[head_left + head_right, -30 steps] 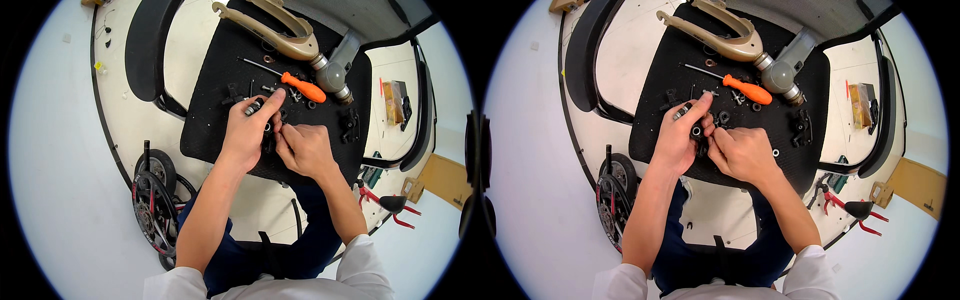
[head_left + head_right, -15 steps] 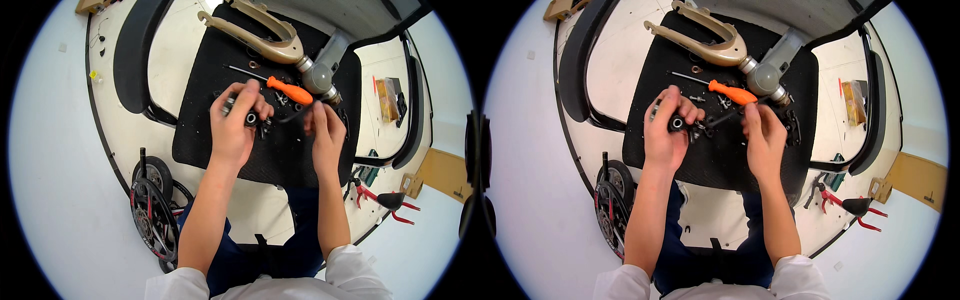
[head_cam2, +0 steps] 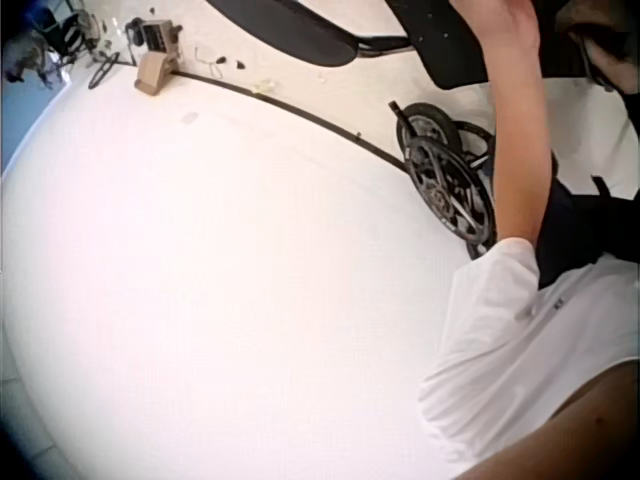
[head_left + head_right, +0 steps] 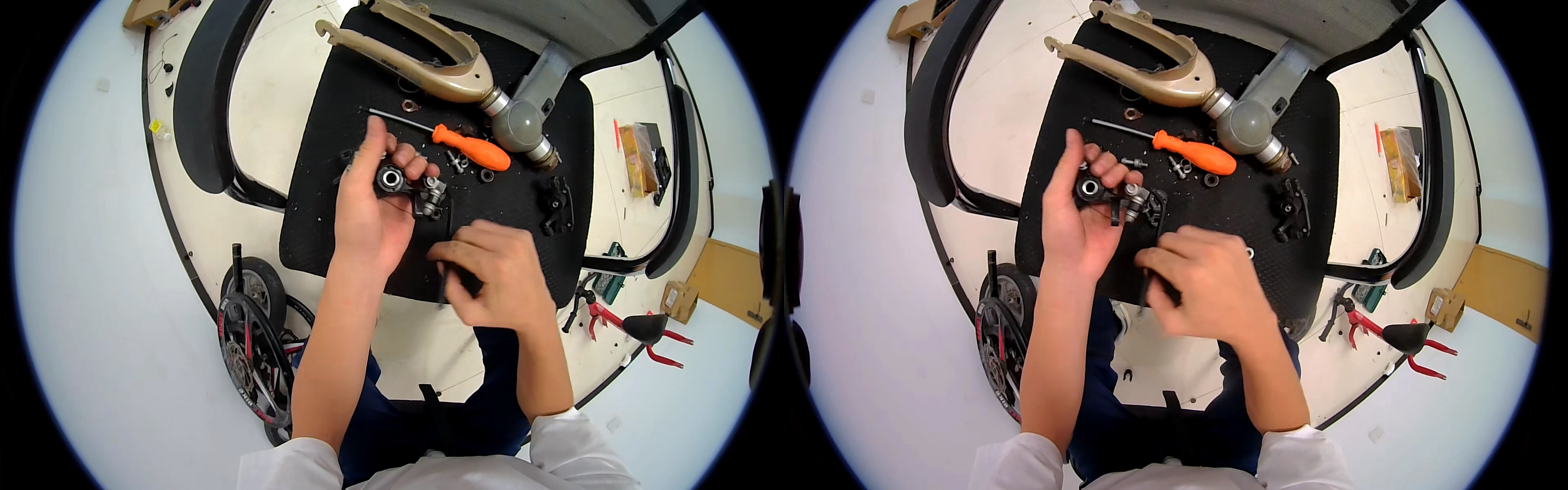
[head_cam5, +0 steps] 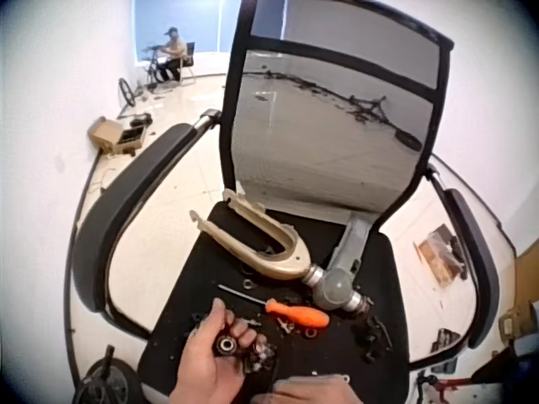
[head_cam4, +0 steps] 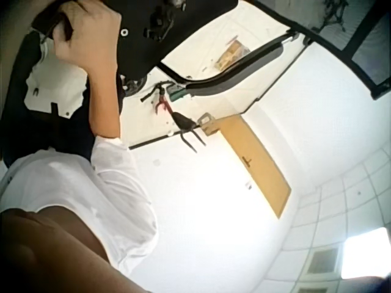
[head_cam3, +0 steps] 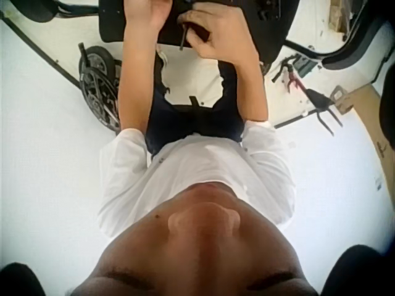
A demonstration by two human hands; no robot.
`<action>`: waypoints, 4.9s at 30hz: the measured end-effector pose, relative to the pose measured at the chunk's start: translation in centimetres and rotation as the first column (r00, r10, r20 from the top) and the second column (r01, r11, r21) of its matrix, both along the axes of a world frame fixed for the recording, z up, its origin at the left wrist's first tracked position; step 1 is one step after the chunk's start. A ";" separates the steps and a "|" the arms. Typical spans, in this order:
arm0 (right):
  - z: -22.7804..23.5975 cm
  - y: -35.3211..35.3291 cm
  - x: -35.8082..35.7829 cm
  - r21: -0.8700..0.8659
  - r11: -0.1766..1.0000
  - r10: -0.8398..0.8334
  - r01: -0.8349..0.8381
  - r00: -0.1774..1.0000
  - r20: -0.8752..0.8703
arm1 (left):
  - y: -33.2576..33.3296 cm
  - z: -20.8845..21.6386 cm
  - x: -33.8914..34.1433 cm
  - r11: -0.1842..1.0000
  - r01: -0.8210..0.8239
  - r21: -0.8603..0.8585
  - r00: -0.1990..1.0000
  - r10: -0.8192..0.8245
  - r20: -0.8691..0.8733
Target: The person assembles small bicycle components on a chair seat, handling bolts, nuts, washers, and a derailleur. They repeatedly pick up, align, and thread fasteners by hand, occasionally using an Allen key to tighten parts. The work remains on the chair surface throughout.
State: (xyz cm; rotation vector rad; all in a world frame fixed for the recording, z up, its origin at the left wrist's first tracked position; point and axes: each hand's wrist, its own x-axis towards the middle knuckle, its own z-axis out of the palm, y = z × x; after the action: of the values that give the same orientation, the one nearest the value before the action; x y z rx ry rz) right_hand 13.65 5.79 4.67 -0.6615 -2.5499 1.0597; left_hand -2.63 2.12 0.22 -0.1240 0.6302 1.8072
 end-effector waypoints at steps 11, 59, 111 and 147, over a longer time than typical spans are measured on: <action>-1.4 2.3 2.0 -0.039 0.967 -0.229 0.253 0.924 0.307 | 0.1 0.3 0.4 1.000 -0.008 0.026 0.988 0.012 -0.153; -4.4 2.1 -2.7 -0.032 0.826 -0.529 0.563 0.753 -0.391 | -1.1 -0.9 -0.3 0.991 -0.071 0.109 0.471 0.130 -0.873; -5.2 1.9 -2.8 -0.447 0.706 -0.682 0.549 0.697 -0.221 | -1.1 -0.9 1.3 0.962 -0.157 0.225 0.110 0.243 -0.964; -4.7 2.9 -1.8 0.068 0.828 -0.481 0.557 0.767 -0.424 | -0.9 -1.1 2.0 0.976 -0.136 0.169 0.143 0.188 -0.972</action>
State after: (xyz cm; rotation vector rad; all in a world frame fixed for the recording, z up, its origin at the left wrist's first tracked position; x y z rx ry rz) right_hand 11.84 8.73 -0.04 -0.9289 -1.9149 0.6567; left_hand -0.66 1.17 -0.83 1.2463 1.5633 1.9343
